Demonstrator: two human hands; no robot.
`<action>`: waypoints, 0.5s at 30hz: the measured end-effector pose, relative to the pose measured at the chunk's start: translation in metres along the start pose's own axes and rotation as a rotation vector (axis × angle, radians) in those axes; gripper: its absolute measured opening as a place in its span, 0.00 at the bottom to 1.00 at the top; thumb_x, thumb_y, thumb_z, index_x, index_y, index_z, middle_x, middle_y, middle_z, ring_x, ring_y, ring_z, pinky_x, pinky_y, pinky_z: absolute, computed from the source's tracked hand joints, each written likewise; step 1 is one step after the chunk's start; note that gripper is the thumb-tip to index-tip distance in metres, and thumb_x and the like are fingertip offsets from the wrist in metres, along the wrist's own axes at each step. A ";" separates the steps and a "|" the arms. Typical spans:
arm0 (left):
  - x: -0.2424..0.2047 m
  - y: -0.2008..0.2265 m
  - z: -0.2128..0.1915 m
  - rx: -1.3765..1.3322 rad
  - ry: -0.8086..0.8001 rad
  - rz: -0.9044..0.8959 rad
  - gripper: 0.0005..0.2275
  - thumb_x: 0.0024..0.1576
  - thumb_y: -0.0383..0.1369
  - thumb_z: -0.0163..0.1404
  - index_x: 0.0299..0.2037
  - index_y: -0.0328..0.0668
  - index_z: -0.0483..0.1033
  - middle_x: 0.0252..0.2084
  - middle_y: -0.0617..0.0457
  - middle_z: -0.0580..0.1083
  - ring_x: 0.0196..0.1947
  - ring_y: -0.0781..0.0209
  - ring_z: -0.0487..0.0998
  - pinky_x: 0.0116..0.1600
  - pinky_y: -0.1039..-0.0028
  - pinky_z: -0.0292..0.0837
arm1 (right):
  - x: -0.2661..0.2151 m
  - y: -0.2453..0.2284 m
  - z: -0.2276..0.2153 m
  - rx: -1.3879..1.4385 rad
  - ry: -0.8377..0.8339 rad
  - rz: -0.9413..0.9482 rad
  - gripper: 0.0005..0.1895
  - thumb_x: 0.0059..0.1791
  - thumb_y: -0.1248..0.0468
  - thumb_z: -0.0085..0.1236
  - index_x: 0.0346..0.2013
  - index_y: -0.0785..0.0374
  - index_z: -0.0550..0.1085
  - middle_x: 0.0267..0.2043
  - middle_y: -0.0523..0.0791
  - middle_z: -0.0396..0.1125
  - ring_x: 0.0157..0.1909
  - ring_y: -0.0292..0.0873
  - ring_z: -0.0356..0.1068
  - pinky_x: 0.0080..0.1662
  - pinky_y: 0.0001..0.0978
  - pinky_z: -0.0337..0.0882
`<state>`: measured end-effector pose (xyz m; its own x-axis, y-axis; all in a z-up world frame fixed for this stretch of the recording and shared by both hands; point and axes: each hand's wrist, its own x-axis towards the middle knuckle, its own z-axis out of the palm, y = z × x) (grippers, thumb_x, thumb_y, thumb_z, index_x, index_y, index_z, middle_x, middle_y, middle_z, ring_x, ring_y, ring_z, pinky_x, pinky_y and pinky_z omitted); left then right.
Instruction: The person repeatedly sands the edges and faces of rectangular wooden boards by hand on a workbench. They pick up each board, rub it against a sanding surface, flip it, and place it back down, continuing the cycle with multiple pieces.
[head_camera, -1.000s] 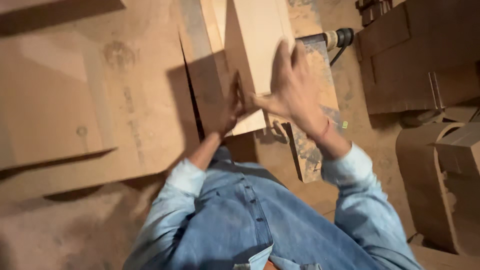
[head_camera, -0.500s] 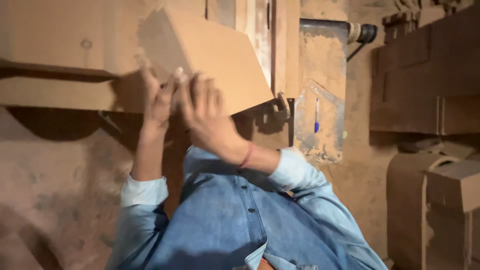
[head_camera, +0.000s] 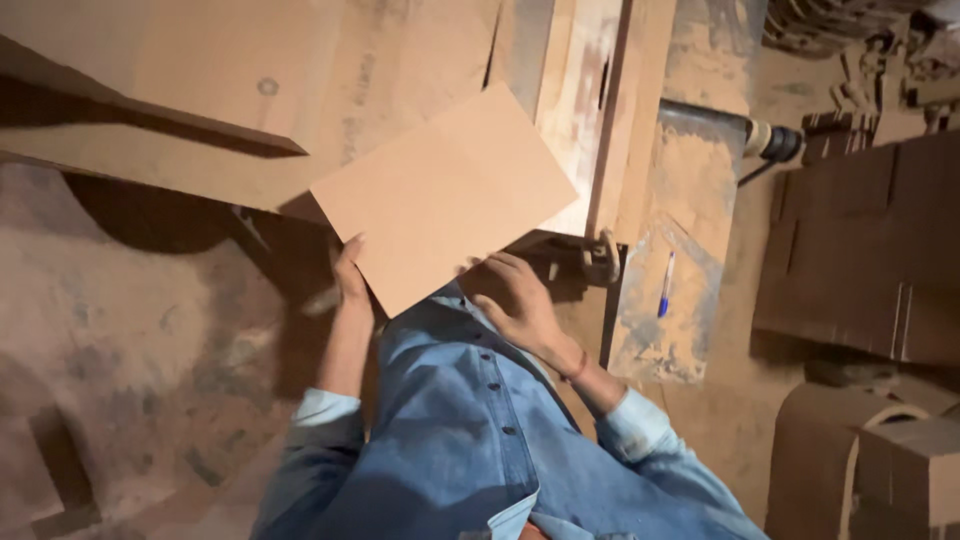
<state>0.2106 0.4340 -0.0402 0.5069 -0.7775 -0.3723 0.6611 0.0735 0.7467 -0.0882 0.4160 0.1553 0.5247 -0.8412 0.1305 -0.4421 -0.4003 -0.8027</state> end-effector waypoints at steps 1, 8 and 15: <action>0.005 -0.006 0.001 -0.034 0.056 -0.058 0.27 0.54 0.32 0.55 0.64 0.32 0.66 0.57 0.43 0.74 0.57 0.47 0.76 0.61 0.60 0.73 | -0.006 0.007 -0.004 0.012 0.083 -0.023 0.28 0.48 0.61 0.66 0.60 0.67 0.70 0.63 0.57 0.66 0.63 0.57 0.69 0.61 0.43 0.71; 0.112 -0.054 0.109 -0.296 0.138 -0.134 0.27 0.54 0.40 0.56 0.63 0.43 0.65 0.59 0.43 0.72 0.56 0.46 0.74 0.57 0.52 0.74 | 0.005 0.021 0.002 0.143 0.082 0.271 0.23 0.47 0.63 0.66 0.55 0.66 0.73 0.46 0.49 0.73 0.45 0.43 0.75 0.48 0.33 0.76; 0.242 -0.103 0.213 -0.331 0.107 0.004 0.30 0.56 0.39 0.61 0.67 0.33 0.67 0.63 0.43 0.70 0.58 0.50 0.73 0.60 0.60 0.71 | 0.045 0.016 0.007 0.134 -0.026 0.359 0.22 0.47 0.62 0.65 0.54 0.66 0.74 0.46 0.50 0.73 0.43 0.46 0.75 0.41 0.35 0.74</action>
<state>0.1478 0.1053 -0.0899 0.5536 -0.7079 -0.4386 0.7936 0.2888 0.5355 -0.0660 0.3745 0.1443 0.3731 -0.9090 -0.1859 -0.5028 -0.0297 -0.8639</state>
